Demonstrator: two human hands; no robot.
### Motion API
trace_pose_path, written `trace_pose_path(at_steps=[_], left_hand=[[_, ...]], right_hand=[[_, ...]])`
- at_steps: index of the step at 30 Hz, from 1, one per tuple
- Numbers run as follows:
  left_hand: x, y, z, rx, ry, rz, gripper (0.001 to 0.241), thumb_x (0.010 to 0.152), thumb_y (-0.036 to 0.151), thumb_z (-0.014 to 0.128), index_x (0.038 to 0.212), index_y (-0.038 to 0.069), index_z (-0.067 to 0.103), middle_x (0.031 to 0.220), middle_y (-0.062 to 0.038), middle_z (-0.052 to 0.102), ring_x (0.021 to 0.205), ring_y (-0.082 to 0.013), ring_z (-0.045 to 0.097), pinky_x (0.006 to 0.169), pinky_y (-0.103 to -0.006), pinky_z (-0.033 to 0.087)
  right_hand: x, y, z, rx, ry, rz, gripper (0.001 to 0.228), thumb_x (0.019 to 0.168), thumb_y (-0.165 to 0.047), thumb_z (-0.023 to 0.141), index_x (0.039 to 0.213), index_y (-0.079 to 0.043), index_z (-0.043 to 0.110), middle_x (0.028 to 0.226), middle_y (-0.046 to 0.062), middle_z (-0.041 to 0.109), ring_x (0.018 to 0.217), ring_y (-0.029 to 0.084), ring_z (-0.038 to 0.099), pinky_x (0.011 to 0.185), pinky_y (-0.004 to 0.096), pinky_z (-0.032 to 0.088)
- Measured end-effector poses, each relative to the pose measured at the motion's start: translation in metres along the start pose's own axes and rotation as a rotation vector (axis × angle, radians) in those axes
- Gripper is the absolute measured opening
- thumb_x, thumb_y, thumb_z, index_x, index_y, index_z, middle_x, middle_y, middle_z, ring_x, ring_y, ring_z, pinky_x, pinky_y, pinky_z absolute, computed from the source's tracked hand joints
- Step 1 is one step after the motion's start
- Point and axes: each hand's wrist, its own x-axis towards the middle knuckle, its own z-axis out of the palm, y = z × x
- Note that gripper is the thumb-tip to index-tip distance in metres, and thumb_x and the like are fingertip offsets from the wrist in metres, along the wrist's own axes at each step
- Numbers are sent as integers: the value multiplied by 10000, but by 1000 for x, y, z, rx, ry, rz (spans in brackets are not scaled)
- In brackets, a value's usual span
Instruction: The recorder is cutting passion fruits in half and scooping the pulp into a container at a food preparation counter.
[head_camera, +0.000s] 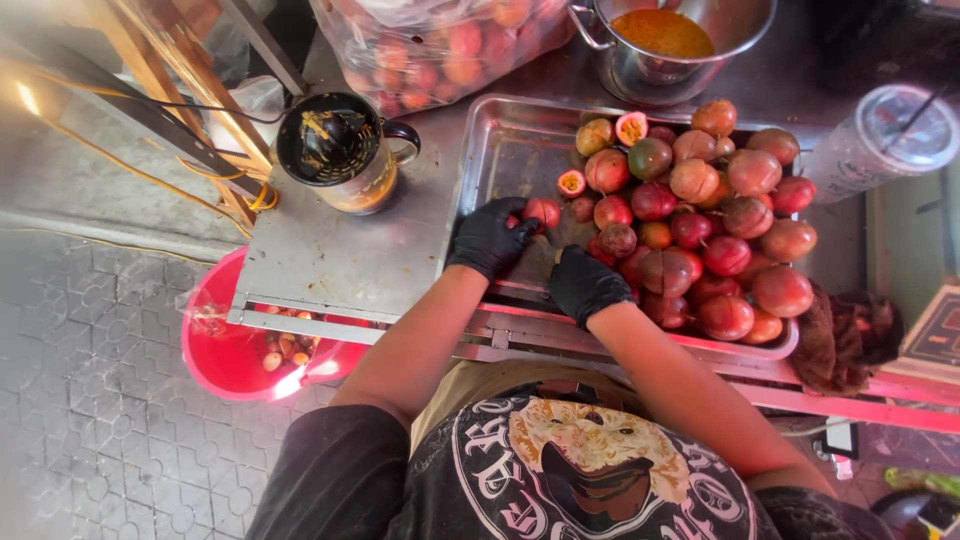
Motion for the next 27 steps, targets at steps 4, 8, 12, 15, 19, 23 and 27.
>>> trace_pose_path(at_steps=[4, 8, 12, 15, 19, 23, 27], left_hand=[[-5, 2, 1, -12, 2, 16, 418, 840, 458, 759, 1146, 176, 727, 1105, -140, 739, 999, -356, 714, 862, -437, 571], [-8, 4, 1, -47, 7, 29, 425, 851, 437, 764, 1169, 160, 708, 1117, -163, 733, 1009, -377, 710, 869, -453, 569], [-5, -6, 13, -72, 13, 40, 471, 875, 405, 764, 1264, 163, 655, 1148, -166, 734, 1050, -382, 708, 912, -458, 569], [-4, 13, -7, -47, -22, 184, 676, 846, 334, 750, 1447, 136, 514, 1206, -212, 672, 1080, -415, 670, 923, -469, 556], [8, 29, -6, 35, -169, 294, 827, 763, 288, 780, 1511, 147, 457, 1240, -246, 612, 1101, -438, 632, 917, -479, 541], [20, 44, -1, 68, -172, 278, 734, 811, 289, 773, 1490, 228, 500, 1289, -191, 637, 1153, -401, 642, 967, -461, 541], [20, 104, -4, -112, -76, 476, 717, 846, 278, 772, 1502, 218, 487, 1321, -159, 658, 1193, -377, 648, 1015, -434, 541]], right_hand=[[-9, -9, -27, 179, -34, 168, 263, 920, -163, 523, 1051, 27, 648, 1011, 296, 682, 943, 447, 701, 818, 520, 565], [-30, -7, -37, -36, -181, 72, 282, 930, -187, 513, 1013, 14, 693, 1047, 296, 687, 969, 428, 707, 841, 489, 572], [-61, 1, -60, 38, -168, 62, 308, 952, -239, 507, 1007, -11, 705, 1020, 265, 705, 940, 419, 709, 826, 492, 562], [-120, -33, -159, 294, -355, 337, 334, 980, -359, 482, 1078, -91, 655, 926, 200, 738, 820, 360, 750, 728, 490, 576], [-191, 13, -149, 493, -55, 205, 322, 969, -381, 540, 1043, -79, 620, 758, 142, 693, 612, 285, 701, 561, 448, 539], [-226, 3, -188, 699, -106, 681, 298, 973, -386, 590, 1116, -126, 612, 627, 94, 612, 447, 197, 560, 453, 373, 471], [-251, 25, -169, 926, 92, 684, 221, 944, -274, 617, 1100, -127, 669, 626, 44, 555, 435, 147, 487, 419, 336, 414]])
